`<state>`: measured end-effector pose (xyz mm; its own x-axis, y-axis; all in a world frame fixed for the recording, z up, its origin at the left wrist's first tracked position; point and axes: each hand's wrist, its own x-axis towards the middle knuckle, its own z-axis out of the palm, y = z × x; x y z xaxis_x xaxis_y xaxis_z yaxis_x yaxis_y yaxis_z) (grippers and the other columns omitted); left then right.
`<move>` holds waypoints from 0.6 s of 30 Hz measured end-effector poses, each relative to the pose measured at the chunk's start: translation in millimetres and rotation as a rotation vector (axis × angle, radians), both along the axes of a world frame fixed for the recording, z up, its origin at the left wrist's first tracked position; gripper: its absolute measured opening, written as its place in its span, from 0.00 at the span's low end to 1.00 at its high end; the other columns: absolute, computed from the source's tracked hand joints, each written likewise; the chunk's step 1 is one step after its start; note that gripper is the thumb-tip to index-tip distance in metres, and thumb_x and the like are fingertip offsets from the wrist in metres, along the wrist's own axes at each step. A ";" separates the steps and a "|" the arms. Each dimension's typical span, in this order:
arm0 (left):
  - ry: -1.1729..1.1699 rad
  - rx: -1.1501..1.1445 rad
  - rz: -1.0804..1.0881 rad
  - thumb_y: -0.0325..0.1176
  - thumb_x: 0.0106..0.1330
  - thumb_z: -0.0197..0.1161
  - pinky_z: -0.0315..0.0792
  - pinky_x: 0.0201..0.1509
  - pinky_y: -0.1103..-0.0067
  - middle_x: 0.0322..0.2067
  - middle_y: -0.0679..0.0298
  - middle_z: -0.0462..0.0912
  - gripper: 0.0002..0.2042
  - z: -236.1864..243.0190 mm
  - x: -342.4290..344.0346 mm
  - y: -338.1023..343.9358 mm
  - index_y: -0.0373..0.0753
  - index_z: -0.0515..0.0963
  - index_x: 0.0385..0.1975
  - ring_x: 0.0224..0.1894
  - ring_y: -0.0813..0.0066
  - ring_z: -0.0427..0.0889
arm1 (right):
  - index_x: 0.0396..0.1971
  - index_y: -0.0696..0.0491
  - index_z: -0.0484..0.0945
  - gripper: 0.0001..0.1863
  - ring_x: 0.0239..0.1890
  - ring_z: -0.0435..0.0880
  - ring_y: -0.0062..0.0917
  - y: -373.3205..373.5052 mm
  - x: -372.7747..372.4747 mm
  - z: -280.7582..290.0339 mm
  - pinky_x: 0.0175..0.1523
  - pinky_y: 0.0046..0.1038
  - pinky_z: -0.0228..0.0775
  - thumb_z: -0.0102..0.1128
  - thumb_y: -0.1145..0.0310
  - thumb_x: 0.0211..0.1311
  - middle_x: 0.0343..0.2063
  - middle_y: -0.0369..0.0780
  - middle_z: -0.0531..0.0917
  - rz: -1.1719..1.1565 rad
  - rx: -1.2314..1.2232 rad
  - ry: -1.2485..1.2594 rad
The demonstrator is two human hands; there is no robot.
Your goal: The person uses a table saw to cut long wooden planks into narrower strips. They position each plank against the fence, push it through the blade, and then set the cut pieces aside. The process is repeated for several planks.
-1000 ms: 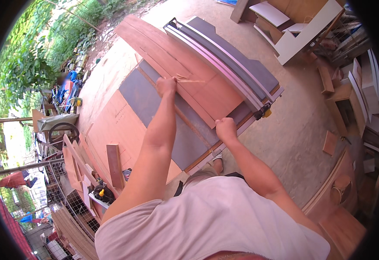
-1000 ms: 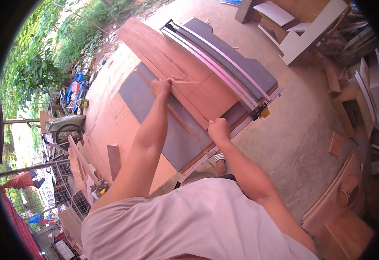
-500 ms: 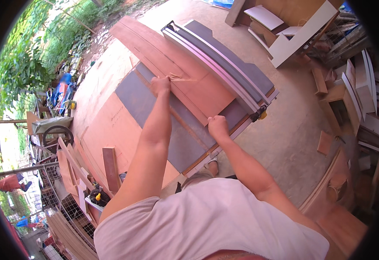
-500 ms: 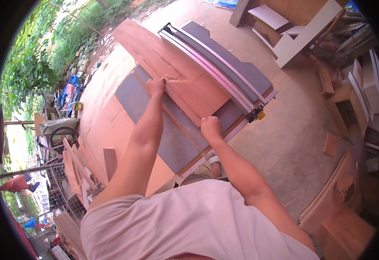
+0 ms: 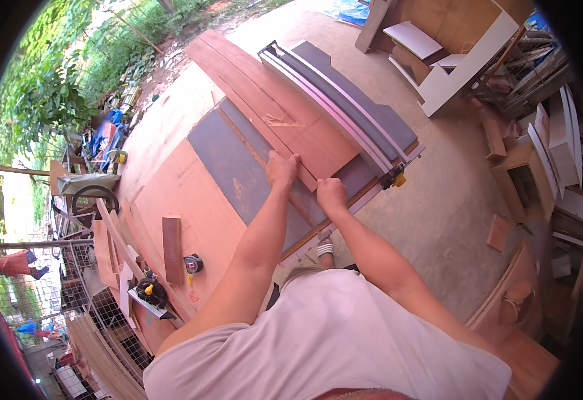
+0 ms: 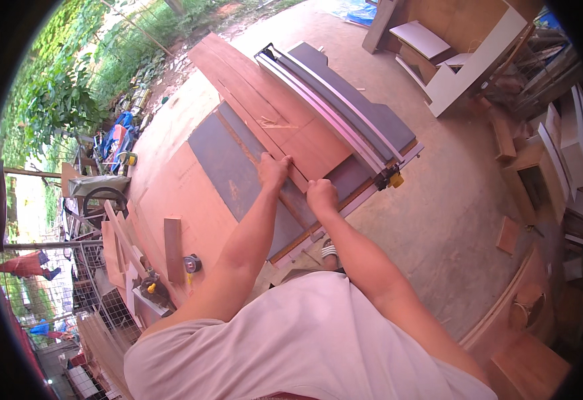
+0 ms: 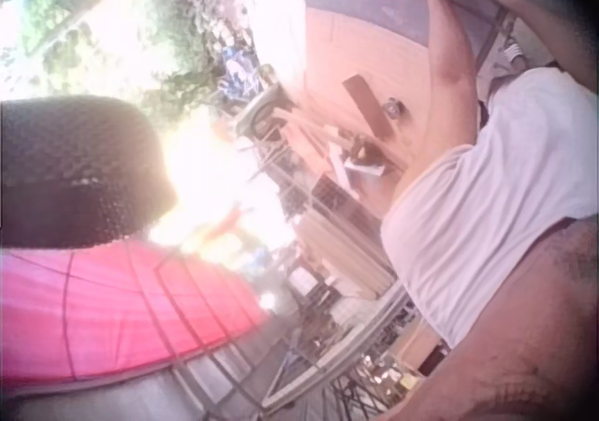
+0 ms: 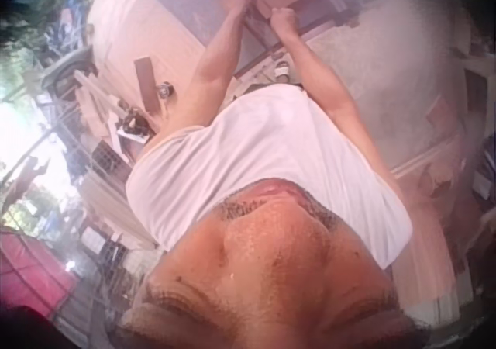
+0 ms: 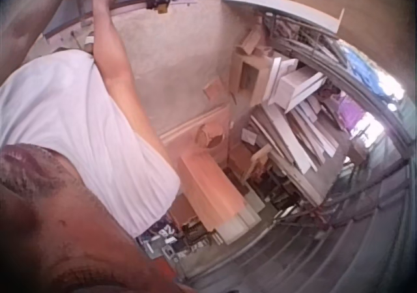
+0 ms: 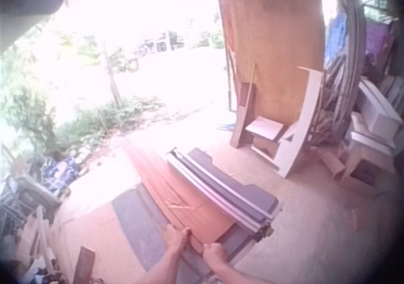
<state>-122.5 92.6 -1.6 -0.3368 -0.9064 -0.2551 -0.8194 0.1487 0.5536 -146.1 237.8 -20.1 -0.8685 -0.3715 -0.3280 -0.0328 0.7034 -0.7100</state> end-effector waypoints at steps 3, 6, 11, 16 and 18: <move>0.021 -0.032 0.004 0.45 0.51 0.72 0.71 0.52 0.65 0.43 0.45 0.80 0.29 -10.9 -2.0 -5.1 0.32 0.71 0.46 0.48 0.49 0.79 | 0.27 0.63 0.82 0.18 0.41 0.81 0.50 -1.6 1.0 -0.6 0.49 0.43 0.71 0.54 0.60 0.58 0.32 0.56 0.81 -0.017 0.018 -0.033; 0.048 -0.012 -0.005 0.44 0.52 0.71 0.71 0.53 0.64 0.44 0.43 0.79 0.29 -12.3 -5.8 -8.3 0.32 0.69 0.47 0.49 0.47 0.78 | 0.28 0.64 0.82 0.18 0.42 0.81 0.49 -5.5 -6.8 -3.4 0.50 0.42 0.71 0.55 0.61 0.57 0.33 0.56 0.82 0.011 0.004 -0.017; 0.045 -0.003 0.021 0.43 0.52 0.71 0.70 0.54 0.63 0.45 0.42 0.78 0.30 -13.0 -11.0 -13.6 0.33 0.67 0.48 0.51 0.45 0.77 | 0.31 0.64 0.82 0.18 0.44 0.81 0.49 -14.1 -11.3 -2.8 0.52 0.41 0.72 0.57 0.61 0.56 0.36 0.57 0.82 -0.014 0.063 -0.101; 0.086 0.021 0.041 0.42 0.50 0.73 0.72 0.51 0.66 0.42 0.44 0.80 0.30 -15.4 -12.0 -28.2 0.30 0.69 0.46 0.48 0.50 0.79 | 0.28 0.64 0.82 0.17 0.42 0.81 0.49 -25.2 -10.0 -4.7 0.50 0.41 0.72 0.56 0.62 0.56 0.33 0.56 0.82 -0.042 0.028 -0.110; 0.064 -0.002 0.034 0.42 0.50 0.73 0.72 0.50 0.66 0.42 0.44 0.80 0.29 -8.7 -15.5 -29.9 0.29 0.69 0.46 0.47 0.50 0.80 | 0.27 0.64 0.82 0.17 0.42 0.81 0.49 -31.6 -14.3 -8.1 0.50 0.41 0.72 0.56 0.62 0.56 0.33 0.56 0.82 -0.028 0.022 -0.093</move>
